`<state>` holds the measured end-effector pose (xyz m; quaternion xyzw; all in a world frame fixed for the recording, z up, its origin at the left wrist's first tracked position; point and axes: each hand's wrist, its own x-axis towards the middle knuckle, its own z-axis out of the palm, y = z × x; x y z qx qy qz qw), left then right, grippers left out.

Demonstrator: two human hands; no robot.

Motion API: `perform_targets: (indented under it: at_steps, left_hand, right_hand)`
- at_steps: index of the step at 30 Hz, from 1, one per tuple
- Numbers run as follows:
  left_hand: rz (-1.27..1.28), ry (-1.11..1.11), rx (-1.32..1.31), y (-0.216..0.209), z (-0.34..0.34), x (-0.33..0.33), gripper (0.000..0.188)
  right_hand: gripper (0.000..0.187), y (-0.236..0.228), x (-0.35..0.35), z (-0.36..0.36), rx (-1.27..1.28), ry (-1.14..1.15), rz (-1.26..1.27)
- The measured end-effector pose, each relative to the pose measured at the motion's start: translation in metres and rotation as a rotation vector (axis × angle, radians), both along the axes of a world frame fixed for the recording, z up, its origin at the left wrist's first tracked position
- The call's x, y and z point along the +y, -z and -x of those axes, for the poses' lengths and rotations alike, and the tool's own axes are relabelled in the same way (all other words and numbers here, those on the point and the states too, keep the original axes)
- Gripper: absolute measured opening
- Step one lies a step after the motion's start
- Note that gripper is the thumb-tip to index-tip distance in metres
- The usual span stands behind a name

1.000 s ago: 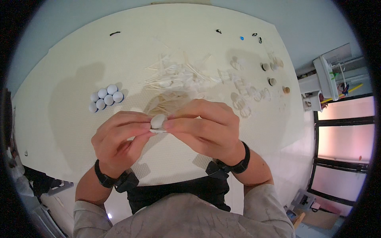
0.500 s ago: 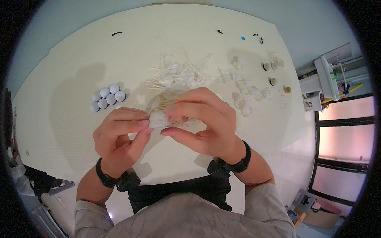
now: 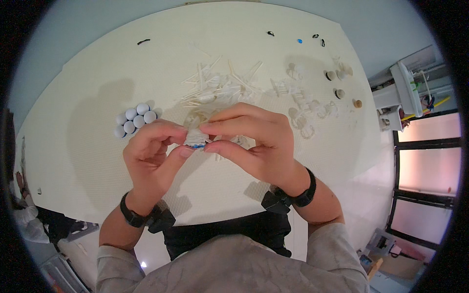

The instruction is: The recorder is assembling small plastic and rubber components at a table, possibly for a sports-related item like golf tees or markers.

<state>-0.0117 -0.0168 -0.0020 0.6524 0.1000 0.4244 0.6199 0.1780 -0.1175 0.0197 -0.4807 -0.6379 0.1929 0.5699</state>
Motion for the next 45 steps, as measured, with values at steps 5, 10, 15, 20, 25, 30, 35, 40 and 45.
perform_targets:
  at_steps: [5, 10, 15, 20, 25, 30, 35, 40, 45]
  left_hand:
    - [0.099, 0.067, 0.031, 0.002, 0.003, 0.0, 0.027]
    - [0.134, 0.09, 0.03, 0.004, 0.002, 0.001, 0.028]
    - [0.173, 0.113, 0.042, 0.003, 0.002, 0.0, 0.026]
    - [0.182, 0.133, 0.047, 0.002, 0.003, 0.001, 0.025]
    - [0.145, 0.159, 0.053, -0.001, 0.007, 0.003, 0.023]
    - [0.14, 0.146, 0.019, 0.001, 0.006, 0.002, 0.02]
    - [-0.056, 0.069, 0.059, 0.0, 0.003, 0.004, 0.02]
    - [-0.816, -0.223, 0.17, -0.018, 0.005, 0.005, 0.032]
    - [-0.94, -0.313, 0.158, -0.014, 0.002, 0.009, 0.029]
  right_hand:
    - [0.035, -0.003, 0.002, 0.003, -0.035, 0.009, -0.04]
    - [0.038, -0.003, 0.001, 0.004, -0.026, 0.022, -0.046]
    - [0.04, -0.005, 0.001, 0.004, -0.068, 0.014, -0.065]
    - [0.041, -0.006, 0.001, 0.005, -0.077, 0.005, -0.082]
    - [0.039, -0.011, 0.0, 0.003, -0.145, -0.007, -0.06]
    - [0.036, -0.009, 0.002, 0.005, -0.155, -0.013, -0.085]
    - [0.034, -0.007, 0.002, 0.005, -0.138, -0.006, -0.101]
    - [0.027, -0.007, -0.001, 0.004, -0.07, -0.008, -0.092]
    - [0.024, -0.005, 0.002, 0.007, -0.141, 0.003, -0.132]
